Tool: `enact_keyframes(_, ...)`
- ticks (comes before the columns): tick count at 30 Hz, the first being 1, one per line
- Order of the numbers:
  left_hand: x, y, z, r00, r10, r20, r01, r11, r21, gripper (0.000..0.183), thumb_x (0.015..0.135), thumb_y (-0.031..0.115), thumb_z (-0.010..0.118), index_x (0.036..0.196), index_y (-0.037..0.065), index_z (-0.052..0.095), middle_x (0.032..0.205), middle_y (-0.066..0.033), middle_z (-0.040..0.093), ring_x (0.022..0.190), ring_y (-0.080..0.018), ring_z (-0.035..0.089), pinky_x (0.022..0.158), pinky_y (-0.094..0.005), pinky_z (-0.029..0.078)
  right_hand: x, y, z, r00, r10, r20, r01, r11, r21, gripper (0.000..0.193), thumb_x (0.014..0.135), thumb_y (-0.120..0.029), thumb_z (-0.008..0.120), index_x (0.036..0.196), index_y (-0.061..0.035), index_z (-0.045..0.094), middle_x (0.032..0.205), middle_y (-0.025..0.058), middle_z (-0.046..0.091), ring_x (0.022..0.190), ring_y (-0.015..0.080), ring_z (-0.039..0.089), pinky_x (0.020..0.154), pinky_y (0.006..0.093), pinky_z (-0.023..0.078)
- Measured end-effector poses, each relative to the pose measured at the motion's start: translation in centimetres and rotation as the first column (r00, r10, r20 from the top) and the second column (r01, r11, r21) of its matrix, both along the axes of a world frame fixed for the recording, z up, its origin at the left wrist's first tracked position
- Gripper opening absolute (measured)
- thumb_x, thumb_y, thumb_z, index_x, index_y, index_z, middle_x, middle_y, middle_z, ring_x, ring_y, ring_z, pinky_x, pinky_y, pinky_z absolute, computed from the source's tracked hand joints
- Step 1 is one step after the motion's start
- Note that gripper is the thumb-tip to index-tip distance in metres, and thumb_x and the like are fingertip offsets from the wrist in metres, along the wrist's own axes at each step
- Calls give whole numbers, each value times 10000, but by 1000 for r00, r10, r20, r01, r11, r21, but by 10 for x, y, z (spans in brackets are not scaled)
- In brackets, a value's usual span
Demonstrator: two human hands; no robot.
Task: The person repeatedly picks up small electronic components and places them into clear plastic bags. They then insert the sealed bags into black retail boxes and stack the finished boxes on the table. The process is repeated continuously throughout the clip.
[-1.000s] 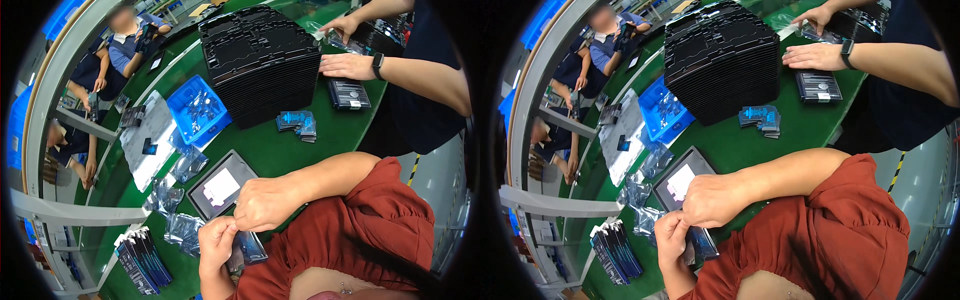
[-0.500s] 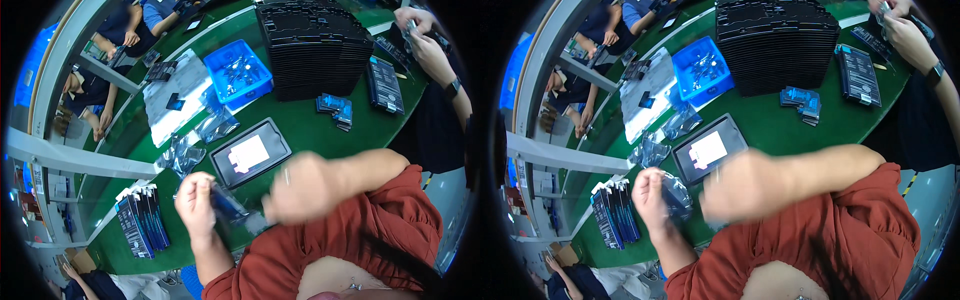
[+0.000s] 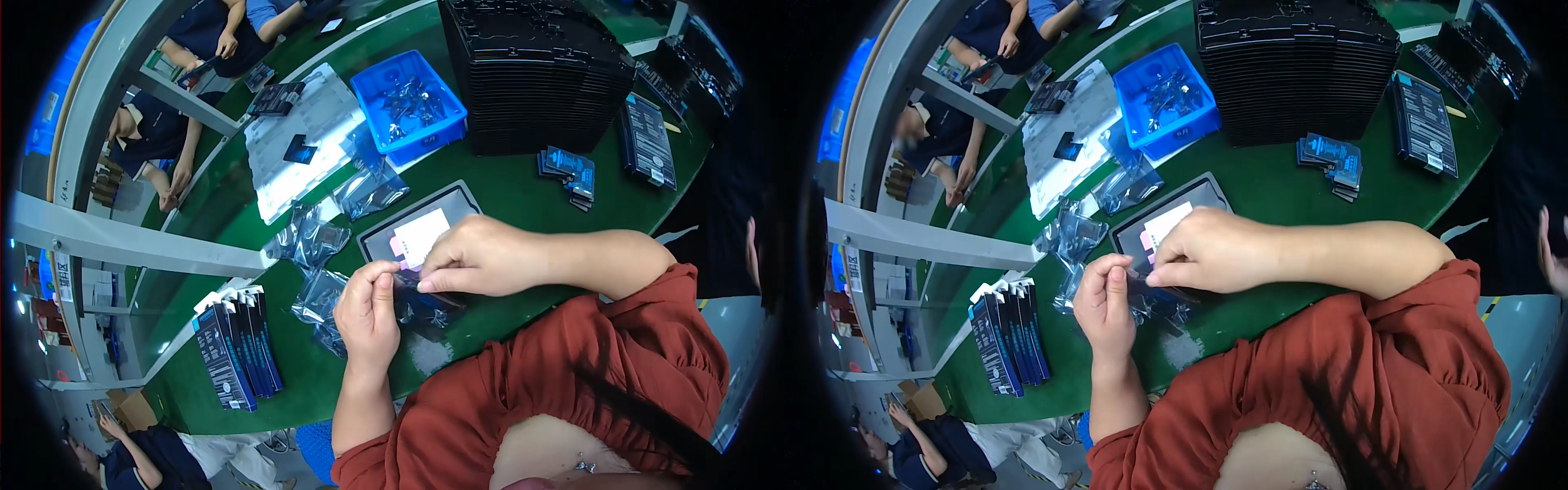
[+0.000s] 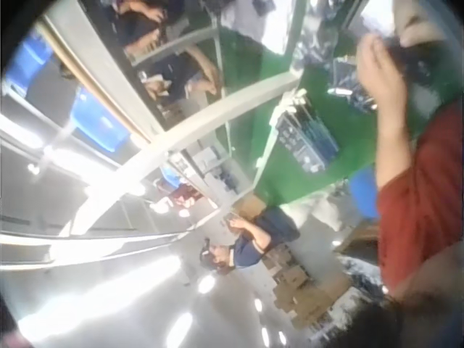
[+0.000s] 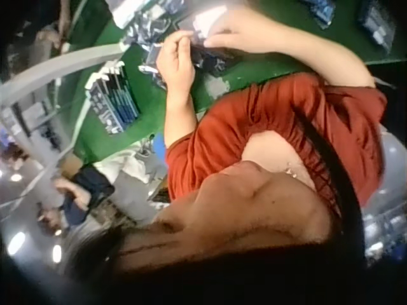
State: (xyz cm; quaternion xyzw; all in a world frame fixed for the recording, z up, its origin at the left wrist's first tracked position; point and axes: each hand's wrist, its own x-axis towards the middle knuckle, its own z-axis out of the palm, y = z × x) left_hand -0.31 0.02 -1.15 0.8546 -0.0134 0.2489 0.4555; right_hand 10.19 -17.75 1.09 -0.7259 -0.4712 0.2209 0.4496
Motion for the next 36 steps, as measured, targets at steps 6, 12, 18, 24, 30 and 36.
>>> enact_keyframes(6,1,-2,1,992,-99,78,84,981,175,209,888,93,615,1090,42,636,1014,-134,644,902,-268,630,785,-348,489,-11,-5,-20,856,-76,-512,151,983,107,282,924,-218,598,730,-17,638,642,25,627,536,72,560,512,243,455)
enact_keyframes(12,1,-11,3,962,-230,148,132,866,483,395,735,145,758,1115,78,669,1152,-129,620,1138,-343,572,929,-471,450,-12,-7,-21,804,-112,-584,237,961,142,229,917,-175,580,763,-14,630,652,23,617,550,65,556,517,234,456)
enact_keyframes(18,4,-9,-5,893,-282,352,69,857,510,293,695,70,767,979,58,699,1033,-104,659,1013,-320,629,818,-420,510,-18,-7,-23,801,-145,-580,287,944,160,202,911,-139,568,772,-3,622,656,24,610,559,64,555,518,233,459)
enact_keyframes(24,4,-13,-2,888,-274,368,47,853,520,277,674,33,771,940,38,694,945,-93,647,958,-305,639,756,-370,527,-19,-7,-24,783,-168,-598,323,933,160,209,928,-139,568,782,-1,624,656,18,598,567,57,543,521,226,454)
enact_keyframes(30,6,-17,-5,882,-243,404,-7,850,527,226,665,20,774,872,31,684,917,-93,626,887,-285,638,712,-362,530,-19,-6,-28,769,-213,-602,374,915,154,208,950,-138,562,801,-11,634,642,-2,566,572,52,518,522,212,430)
enact_keyframes(36,4,-21,-1,922,-256,290,59,834,548,257,622,54,801,814,78,631,823,-56,588,812,-270,567,763,-386,463,-23,-6,-25,929,-337,-153,364,908,209,137,826,-99,595,742,6,617,649,136,616,560,231,593,555,356,472)
